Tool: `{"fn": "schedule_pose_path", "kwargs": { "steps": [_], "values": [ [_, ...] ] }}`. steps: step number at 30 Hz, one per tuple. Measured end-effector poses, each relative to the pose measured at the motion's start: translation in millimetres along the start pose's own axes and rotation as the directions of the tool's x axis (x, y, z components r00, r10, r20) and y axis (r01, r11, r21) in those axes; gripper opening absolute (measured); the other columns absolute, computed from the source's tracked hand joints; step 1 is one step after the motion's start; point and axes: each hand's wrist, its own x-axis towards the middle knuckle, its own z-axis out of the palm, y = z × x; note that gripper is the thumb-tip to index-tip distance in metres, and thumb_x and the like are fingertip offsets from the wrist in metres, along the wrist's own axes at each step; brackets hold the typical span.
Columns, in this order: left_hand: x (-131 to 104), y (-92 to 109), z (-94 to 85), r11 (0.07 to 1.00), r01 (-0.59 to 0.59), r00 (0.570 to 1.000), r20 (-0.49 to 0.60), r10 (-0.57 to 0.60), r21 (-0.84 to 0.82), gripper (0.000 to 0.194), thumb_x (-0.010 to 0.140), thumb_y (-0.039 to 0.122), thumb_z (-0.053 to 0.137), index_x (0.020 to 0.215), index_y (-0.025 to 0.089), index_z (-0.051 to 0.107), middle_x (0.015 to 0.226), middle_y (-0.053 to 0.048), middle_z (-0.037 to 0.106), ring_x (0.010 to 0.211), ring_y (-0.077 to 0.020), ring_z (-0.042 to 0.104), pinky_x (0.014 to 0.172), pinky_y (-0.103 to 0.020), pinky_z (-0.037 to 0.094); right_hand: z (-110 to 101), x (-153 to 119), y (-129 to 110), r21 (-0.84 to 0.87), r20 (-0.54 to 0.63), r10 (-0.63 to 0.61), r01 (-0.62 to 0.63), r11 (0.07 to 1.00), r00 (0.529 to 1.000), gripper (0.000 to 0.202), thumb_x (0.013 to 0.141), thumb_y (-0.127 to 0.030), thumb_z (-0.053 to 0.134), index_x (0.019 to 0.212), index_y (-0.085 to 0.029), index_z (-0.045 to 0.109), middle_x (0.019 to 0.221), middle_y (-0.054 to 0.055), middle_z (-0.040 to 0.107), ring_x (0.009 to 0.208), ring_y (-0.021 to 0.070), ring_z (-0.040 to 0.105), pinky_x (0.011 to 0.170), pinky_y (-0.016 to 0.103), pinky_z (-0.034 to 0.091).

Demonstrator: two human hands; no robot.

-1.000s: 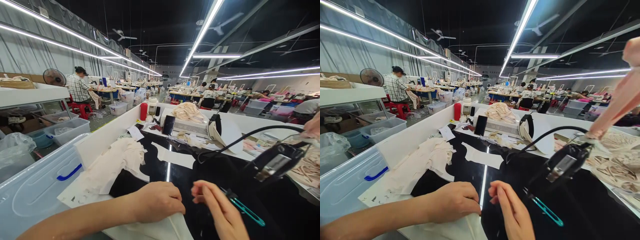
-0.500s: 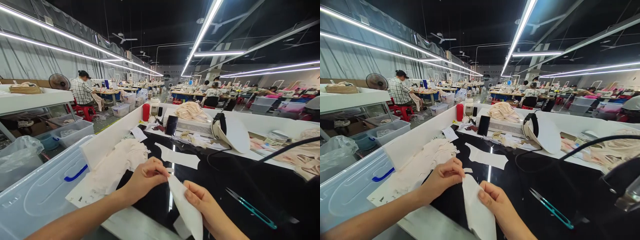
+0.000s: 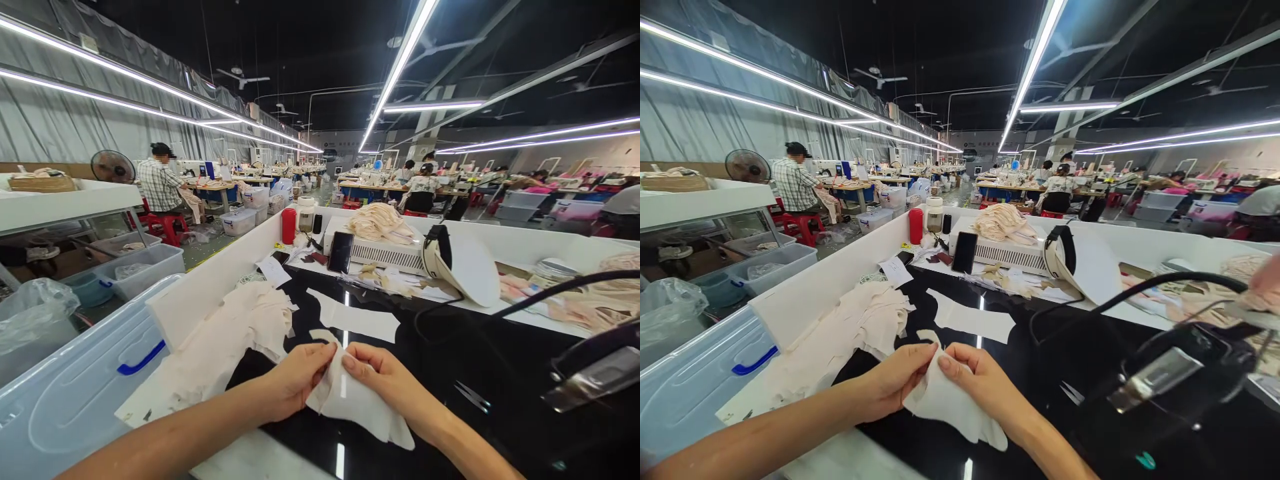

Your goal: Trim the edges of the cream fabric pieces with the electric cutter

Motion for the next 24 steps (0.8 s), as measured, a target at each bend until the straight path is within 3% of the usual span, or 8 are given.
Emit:
{"fn": "schedule_pose_path", "kwargs": {
  "steps": [3,7,10,13,17,21,24],
  "values": [
    [13.3,10.2,-2.0,0.985,-0.118,0.985,-0.110,0.131,0.124,0.066,0.067,0.076,0.084,0.081,0.019,0.054,0.073,0.004,0.052,0.064,-0.0100,0.046,0.059,-0.022,0.038,-7.8,8.6,1.6,-0.026,-0.055,-0.010,0.009,1.000,0.998,0.063,0.076,-0.081,0.077,0.085,-0.019,0.066,0.075,-0.002,0.060,0.067,0.0112,0.048,0.062,0.023,0.037],
    [40.5,29.9,-9.1,0.908,-0.225,0.925,-0.214,0.313,0.355,0.044,0.088,0.060,0.070,0.081,0.020,0.054,0.073,0.004,0.053,0.067,-0.0122,0.047,0.061,-0.024,0.036,-26.2,17.5,-3.0,-0.150,-0.084,-0.026,0.014,0.989,0.996,0.057,0.077,-0.074,0.079,0.099,-0.022,0.073,0.091,0.001,0.073,0.079,0.0182,0.063,0.072,0.028,0.049],
    [68.1,47.6,-16.1,0.799,-0.252,0.871,-0.232,0.433,0.546,0.030,0.097,0.043,0.060,0.080,0.019,0.055,0.071,0.004,0.053,0.068,-0.0138,0.049,0.064,-0.026,0.036,-53.7,25.9,-5.8,-0.284,-0.196,-0.035,-0.023,0.958,0.980,0.054,0.072,-0.071,0.081,0.094,-0.022,0.073,0.080,0.000,0.071,0.070,0.0179,0.061,0.063,0.028,0.045],
    [94.6,62.5,-22.2,0.657,-0.228,0.830,-0.210,0.518,0.719,0.024,0.098,0.032,0.057,0.078,0.020,0.055,0.069,0.004,0.052,0.068,-0.0150,0.049,0.066,-0.028,0.036,-88.2,37.0,-2.2,-0.353,-0.356,-0.075,-0.060,0.934,0.932,0.053,0.071,-0.070,0.079,0.094,-0.023,0.071,0.063,-0.004,0.060,0.059,0.0145,0.052,0.056,0.027,0.036],
    [116.0,69.2,-25.2,0.444,-0.148,0.821,-0.140,0.553,0.884,0.021,0.102,0.025,0.058,0.082,0.018,0.061,0.078,0.001,0.061,0.078,-0.0171,0.058,0.076,-0.031,0.045,-124.7,52.0,8.4,-0.406,-0.498,-0.141,-0.086,0.910,0.855,0.057,0.068,-0.071,0.071,0.100,-0.023,0.069,0.064,-0.004,0.058,0.059,0.0163,0.052,0.053,0.027,0.035],
    [123.3,64.2,-24.9,0.255,-0.029,0.847,-0.112,0.519,0.967,0.019,0.107,0.032,0.063,0.104,0.014,0.069,0.099,-0.004,0.070,0.093,-0.0195,0.068,0.089,-0.039,0.057,-140.5,64.2,18.7,-0.485,-0.550,-0.207,-0.108,0.868,0.809,0.054,0.069,-0.067,0.065,0.100,-0.024,0.068,0.068,-0.002,0.060,0.061,0.0192,0.056,0.054,0.030,0.039],
    [127.3,59.0,-25.8,0.144,0.054,0.867,-0.118,0.484,0.988,0.029,0.106,0.039,0.067,0.121,0.014,0.068,0.117,-0.008,0.071,0.103,-0.0223,0.071,0.093,-0.044,0.061,-143.5,71.2,26.1,-0.578,-0.558,-0.276,-0.128,0.806,0.783,0.042,0.073,-0.058,0.064,0.098,-0.024,0.069,0.074,0.000,0.064,0.070,0.0221,0.062,0.063,0.032,0.045]
  ]
}}
